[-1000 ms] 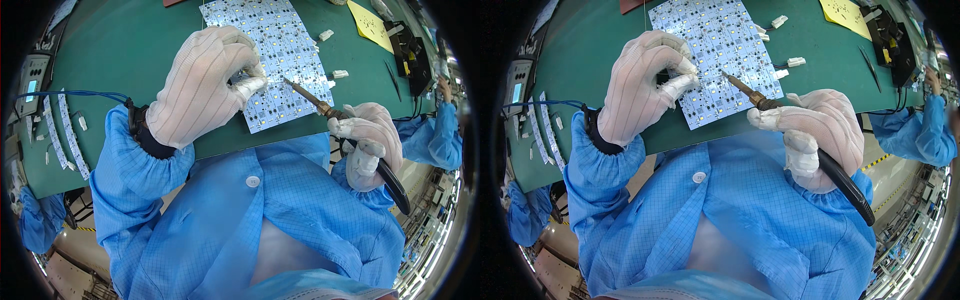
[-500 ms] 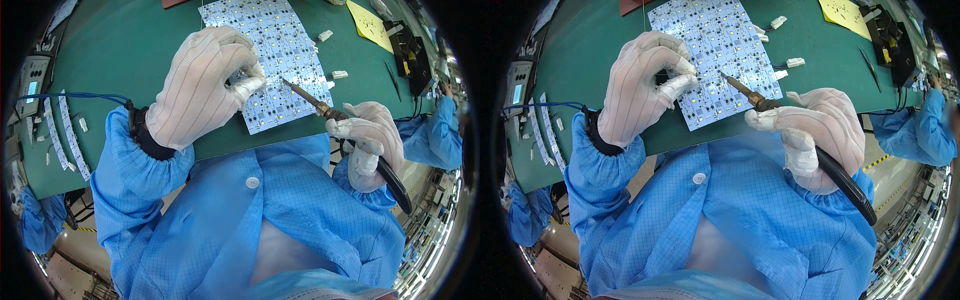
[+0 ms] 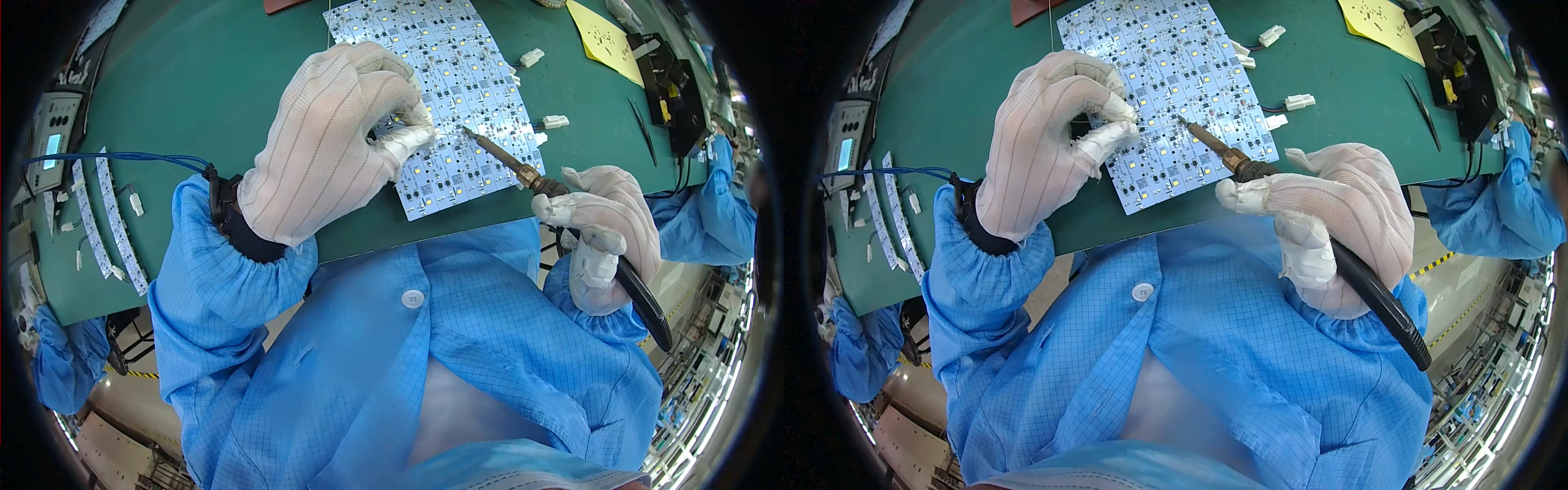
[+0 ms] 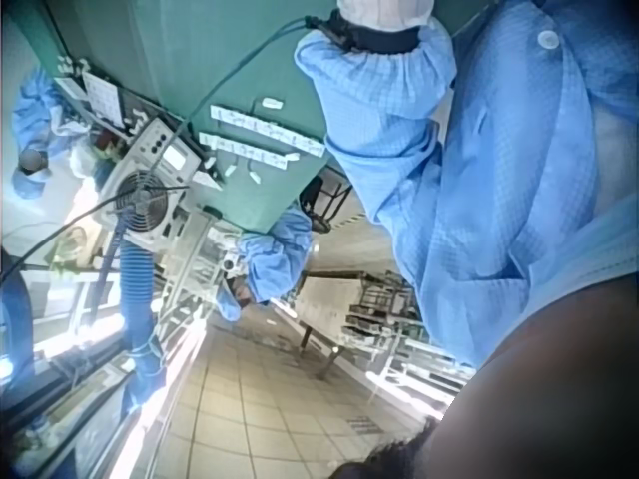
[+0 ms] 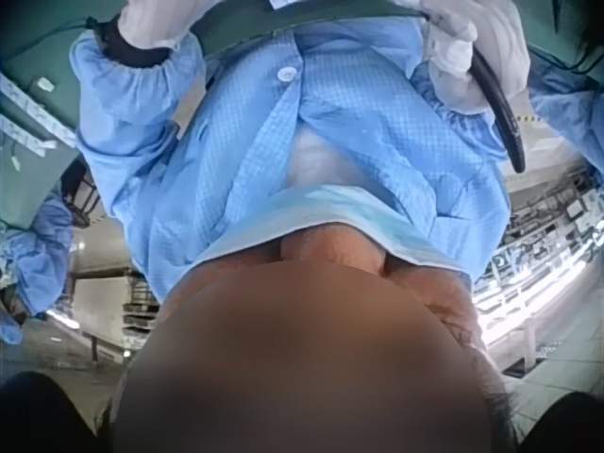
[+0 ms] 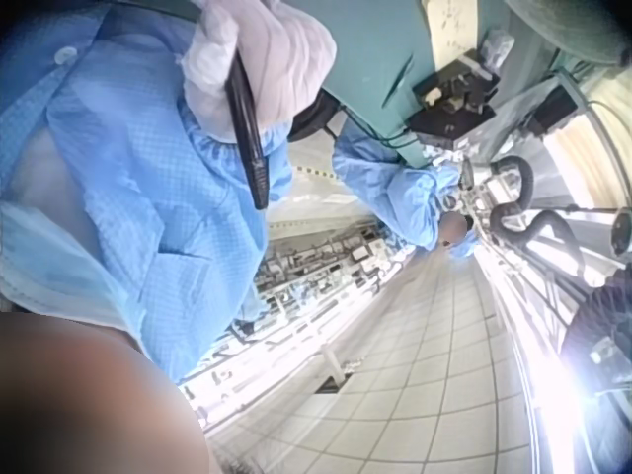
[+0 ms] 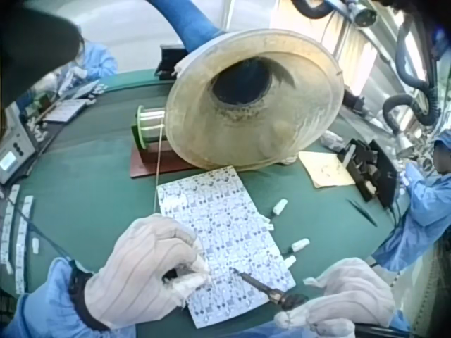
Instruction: Soldering electronic components onto a printed circuit board at a manufacturing station.
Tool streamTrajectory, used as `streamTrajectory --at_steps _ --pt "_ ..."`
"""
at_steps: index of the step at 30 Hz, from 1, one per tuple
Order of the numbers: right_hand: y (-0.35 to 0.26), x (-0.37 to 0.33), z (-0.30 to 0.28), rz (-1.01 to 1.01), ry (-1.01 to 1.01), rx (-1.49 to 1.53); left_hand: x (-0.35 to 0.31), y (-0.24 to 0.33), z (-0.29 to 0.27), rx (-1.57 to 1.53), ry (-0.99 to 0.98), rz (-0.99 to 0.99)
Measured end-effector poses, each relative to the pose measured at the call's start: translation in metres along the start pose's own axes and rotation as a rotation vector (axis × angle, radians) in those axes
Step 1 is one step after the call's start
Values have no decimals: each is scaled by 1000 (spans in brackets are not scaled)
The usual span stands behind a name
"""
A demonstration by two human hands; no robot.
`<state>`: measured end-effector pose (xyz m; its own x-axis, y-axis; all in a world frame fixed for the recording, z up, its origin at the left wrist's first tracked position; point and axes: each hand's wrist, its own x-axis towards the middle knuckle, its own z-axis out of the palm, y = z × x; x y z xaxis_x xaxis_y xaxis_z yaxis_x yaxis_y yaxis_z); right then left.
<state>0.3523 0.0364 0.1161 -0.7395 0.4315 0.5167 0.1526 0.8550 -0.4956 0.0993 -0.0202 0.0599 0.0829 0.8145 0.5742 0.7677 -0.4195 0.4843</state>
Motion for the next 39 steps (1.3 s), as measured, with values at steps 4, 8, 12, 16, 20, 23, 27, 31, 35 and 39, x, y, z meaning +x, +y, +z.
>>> streamTrajectory --at_steps 4,8,12,16,20,23,27,31,35,39 --pt "1 0 0 -13 -18 -30 -1 1 0 10 9 -9" --pt "4 -5 -3 -4 -5 -19 -1 0 -2 27 44 15" --pt "14 -6 -6 -114 73 -14 0 0 -1 22 45 14" --pt "11 -4 -6 -50 72 97 0 1 -2 26 38 2" --pt "28 -10 -20 -72 33 262 2 -2 -1 -10 47 -2" --pt "32 -12 -15 177 444 117 4 -2 -3 -54 58 -2" --pt "95 1 -41 164 573 -505 1 0 -7 -65 71 -98" --pt "151 34 -55 187 621 -356 6 -3 -9 -7 65 -79" --pt "153 47 -43 460 365 -89 3 -11 -12 113 147 -26" --pt "107 30 -48 101 789 163 6 -6 -11 53 180 -82"
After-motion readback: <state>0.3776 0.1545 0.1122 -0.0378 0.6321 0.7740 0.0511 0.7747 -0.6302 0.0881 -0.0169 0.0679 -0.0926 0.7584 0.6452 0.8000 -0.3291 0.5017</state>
